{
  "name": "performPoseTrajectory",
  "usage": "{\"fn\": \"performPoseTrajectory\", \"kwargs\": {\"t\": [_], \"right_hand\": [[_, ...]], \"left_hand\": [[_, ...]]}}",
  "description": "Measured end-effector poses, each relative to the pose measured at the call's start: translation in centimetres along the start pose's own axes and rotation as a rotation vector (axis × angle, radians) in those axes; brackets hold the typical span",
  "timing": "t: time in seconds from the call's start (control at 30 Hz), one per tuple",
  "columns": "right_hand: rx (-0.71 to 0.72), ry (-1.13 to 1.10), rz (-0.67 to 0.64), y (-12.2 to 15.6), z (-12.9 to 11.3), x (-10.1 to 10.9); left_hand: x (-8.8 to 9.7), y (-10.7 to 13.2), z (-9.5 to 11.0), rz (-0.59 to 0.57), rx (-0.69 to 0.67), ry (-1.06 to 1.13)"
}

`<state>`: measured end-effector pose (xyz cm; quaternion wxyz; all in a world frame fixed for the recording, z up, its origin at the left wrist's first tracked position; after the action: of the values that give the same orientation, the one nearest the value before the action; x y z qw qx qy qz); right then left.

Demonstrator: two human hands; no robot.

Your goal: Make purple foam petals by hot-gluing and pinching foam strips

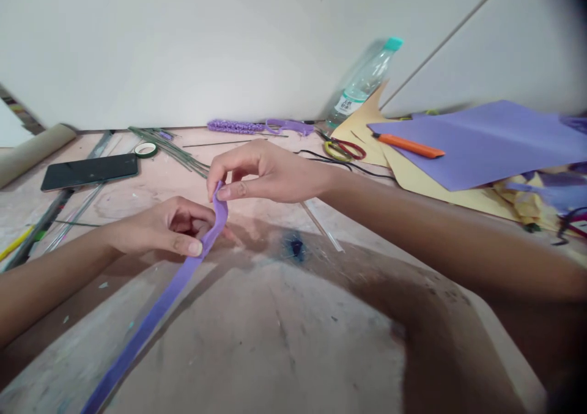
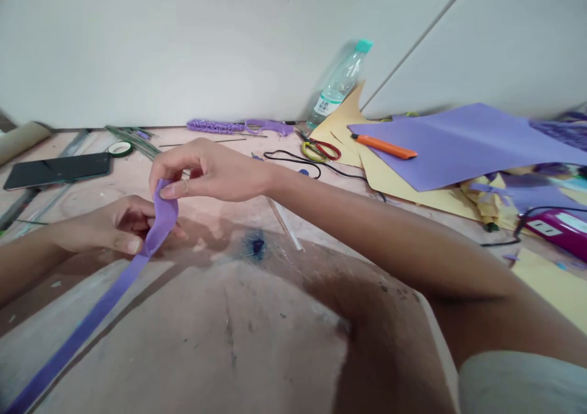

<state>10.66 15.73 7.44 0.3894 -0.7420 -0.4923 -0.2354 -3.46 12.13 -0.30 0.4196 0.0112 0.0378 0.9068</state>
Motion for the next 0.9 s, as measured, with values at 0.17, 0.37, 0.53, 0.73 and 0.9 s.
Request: {"fn": "performPoseTrajectory", "kwargs": {"t": [0.17, 0.37, 0.53, 0.73, 0.9], "right_hand": [[0.003, 0.066, -0.002, -0.8, -0.2, 0.2], [-0.002, 0.115, 0.047, -1.6, 0.0, 0.1], [-0.014, 0.107, 0.104, -2.1, 0.1, -0.2], [-0.006, 0.048, 0.136, -2.9, 0.5, -0.7], [-0.199, -0.03, 0.476, -2.0, 0.9, 0.0]], "left_hand": [[-0.3, -0.1, -0.8, -0.01, 0.078, 0.141], [-1.3, -0.2, -0.4, 0.084, 0.046, 0.222], [-1.2, -0.2, -0.5, 0.141, 0.007, 0.222], [-0.9, -0.2, -0.4, 0.162, -0.032, 0.202], [0.5, -0.2, 0.1, 0.274, -0.104, 0.195]]}}
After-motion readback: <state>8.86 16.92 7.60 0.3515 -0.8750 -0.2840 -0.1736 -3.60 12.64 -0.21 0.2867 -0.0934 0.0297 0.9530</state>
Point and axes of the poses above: each hand's wrist, its own y-axis away from the middle knuckle, its own x-axis out of the back of the hand, z = x × y, the point moved 6 cm from there along -y, towards the middle knuckle, and after that the axes turned 10 degrees about y, right-handed, at the moved point
